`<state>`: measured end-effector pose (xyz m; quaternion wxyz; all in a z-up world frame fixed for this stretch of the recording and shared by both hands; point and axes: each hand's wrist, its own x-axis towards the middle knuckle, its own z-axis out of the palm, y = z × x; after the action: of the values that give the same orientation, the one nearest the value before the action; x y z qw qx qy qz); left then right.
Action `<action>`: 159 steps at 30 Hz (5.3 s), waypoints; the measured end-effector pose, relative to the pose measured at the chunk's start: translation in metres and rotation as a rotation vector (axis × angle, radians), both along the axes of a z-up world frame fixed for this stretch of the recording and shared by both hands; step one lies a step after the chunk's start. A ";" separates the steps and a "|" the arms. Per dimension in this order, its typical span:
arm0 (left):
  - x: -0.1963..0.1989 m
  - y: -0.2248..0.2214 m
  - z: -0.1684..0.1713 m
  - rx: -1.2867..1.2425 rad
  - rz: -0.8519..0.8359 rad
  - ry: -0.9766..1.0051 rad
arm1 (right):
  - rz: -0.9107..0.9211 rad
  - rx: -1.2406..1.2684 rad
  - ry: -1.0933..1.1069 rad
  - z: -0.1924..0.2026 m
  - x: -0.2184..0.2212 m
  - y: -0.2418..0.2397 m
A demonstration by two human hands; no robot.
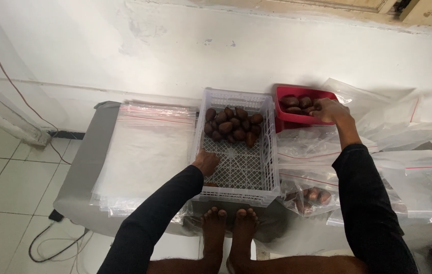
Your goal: Picking fruits one by one from a crate into a bowl and then preparing a plastic bag for packing.
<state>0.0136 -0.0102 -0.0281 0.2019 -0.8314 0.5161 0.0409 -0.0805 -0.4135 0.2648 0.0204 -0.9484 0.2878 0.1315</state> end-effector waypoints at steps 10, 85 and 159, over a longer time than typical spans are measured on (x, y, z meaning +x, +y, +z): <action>0.000 0.005 -0.004 -0.015 -0.032 -0.045 | -0.020 0.143 -0.082 -0.040 0.018 -0.042; -0.003 0.001 0.007 0.067 -0.012 -0.032 | 0.896 -0.610 -0.177 -0.245 0.057 0.182; 0.001 0.004 -0.005 0.014 -0.017 -0.043 | -0.296 0.015 -0.084 -0.018 0.004 -0.038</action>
<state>0.0149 -0.0062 -0.0328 0.2192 -0.8261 0.5185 0.0249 -0.0767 -0.4516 0.2473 0.0589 -0.9000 0.4225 0.0893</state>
